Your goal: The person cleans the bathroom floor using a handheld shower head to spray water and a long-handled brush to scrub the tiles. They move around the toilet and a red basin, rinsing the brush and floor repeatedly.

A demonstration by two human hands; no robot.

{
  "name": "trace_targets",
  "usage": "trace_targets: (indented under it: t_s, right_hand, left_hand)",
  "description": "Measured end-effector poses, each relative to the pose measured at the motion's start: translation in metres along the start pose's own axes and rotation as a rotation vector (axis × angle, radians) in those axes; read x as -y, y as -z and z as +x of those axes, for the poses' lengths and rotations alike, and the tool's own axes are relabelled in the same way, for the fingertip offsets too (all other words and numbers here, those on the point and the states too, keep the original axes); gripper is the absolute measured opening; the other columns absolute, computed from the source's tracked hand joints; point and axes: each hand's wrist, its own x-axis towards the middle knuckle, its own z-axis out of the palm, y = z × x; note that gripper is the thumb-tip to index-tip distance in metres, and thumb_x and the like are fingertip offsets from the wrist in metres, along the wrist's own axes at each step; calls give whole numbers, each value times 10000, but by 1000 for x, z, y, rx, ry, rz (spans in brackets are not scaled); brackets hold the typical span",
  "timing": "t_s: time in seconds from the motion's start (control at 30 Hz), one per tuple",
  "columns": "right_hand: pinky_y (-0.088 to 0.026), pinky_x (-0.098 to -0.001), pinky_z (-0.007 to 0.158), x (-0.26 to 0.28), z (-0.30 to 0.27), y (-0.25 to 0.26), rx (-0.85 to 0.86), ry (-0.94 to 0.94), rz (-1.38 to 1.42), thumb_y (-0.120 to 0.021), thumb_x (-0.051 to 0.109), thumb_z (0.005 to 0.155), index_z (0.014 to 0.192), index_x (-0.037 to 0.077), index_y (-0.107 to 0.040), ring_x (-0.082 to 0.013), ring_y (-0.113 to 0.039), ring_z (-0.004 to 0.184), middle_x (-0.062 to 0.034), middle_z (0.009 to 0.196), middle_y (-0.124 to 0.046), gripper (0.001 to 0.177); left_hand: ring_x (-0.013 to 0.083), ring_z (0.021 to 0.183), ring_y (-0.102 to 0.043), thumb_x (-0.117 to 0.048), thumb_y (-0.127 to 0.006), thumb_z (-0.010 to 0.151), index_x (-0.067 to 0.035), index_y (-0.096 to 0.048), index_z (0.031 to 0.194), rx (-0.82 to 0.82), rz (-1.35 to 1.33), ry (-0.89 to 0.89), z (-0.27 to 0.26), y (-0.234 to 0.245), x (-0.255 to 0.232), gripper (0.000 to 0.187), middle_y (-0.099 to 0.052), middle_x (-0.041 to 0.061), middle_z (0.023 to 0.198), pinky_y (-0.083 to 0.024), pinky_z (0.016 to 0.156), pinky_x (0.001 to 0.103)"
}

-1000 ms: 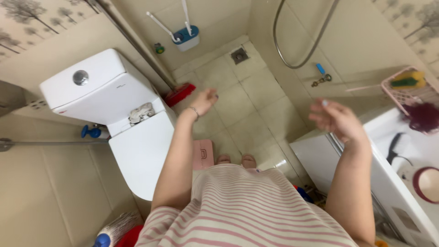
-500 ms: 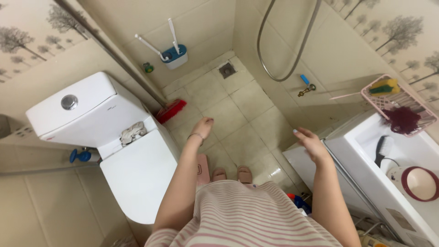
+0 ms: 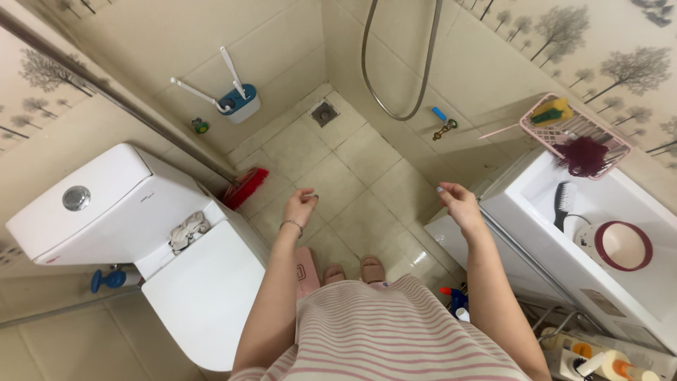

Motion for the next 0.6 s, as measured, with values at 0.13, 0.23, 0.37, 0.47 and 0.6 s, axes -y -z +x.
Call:
trace_targets:
  t_s: [0.13,0.23,0.37,0.47,0.6]
  right_hand:
    - [-498,-355,817,0,5,-1,1,14,-9,-637,321,975,1361,87,-652,-192,-639,1000,-100,1188,-719,452]
    - [-496,-347,820,-4,12,-3,10,16,11,-636,315,959,1380,90,-630,-190,-651,1008,-89,1216,-712,477]
    - [-506,-350,915,-12,22,-1,-39,82,73,-672,302,948,1410,68,-583,-219,-656,1092,-110,1274,-689,526]
    - [-474,-360,1015,-14,27,2,-83,157,58,-687,279,941,1417,63,-576,-232,-628,1203,-137,1300,-689,534]
    - [-459,-377,1046,-12,27,7,-122,137,54,-685,287,935,1422,68,-570,-258,-605,1258,-154,1344,-663,546]
  left_hand:
    - [203,956,-722,-294,-690,899,-96,-667,1266,28,-21,-15,0,-2,-12,418,-766,95,1080,-551,855,327]
    - [199,917,-722,-307,-672,907,-93,-655,1281,76,-26,0,0,0,-20,431,-769,95,1057,-549,840,322]
    - [188,893,-717,-303,-666,908,-97,-652,1291,104,-23,10,4,-4,-29,435,-762,89,1066,-547,830,320]
    - [175,909,-729,-300,-661,924,-89,-645,1294,123,-38,-33,11,-6,-33,426,-752,92,1095,-548,834,319]
    - [171,904,-736,-292,-653,931,-94,-645,1300,138,-47,-42,22,-13,-41,419,-753,97,1099,-550,834,314]
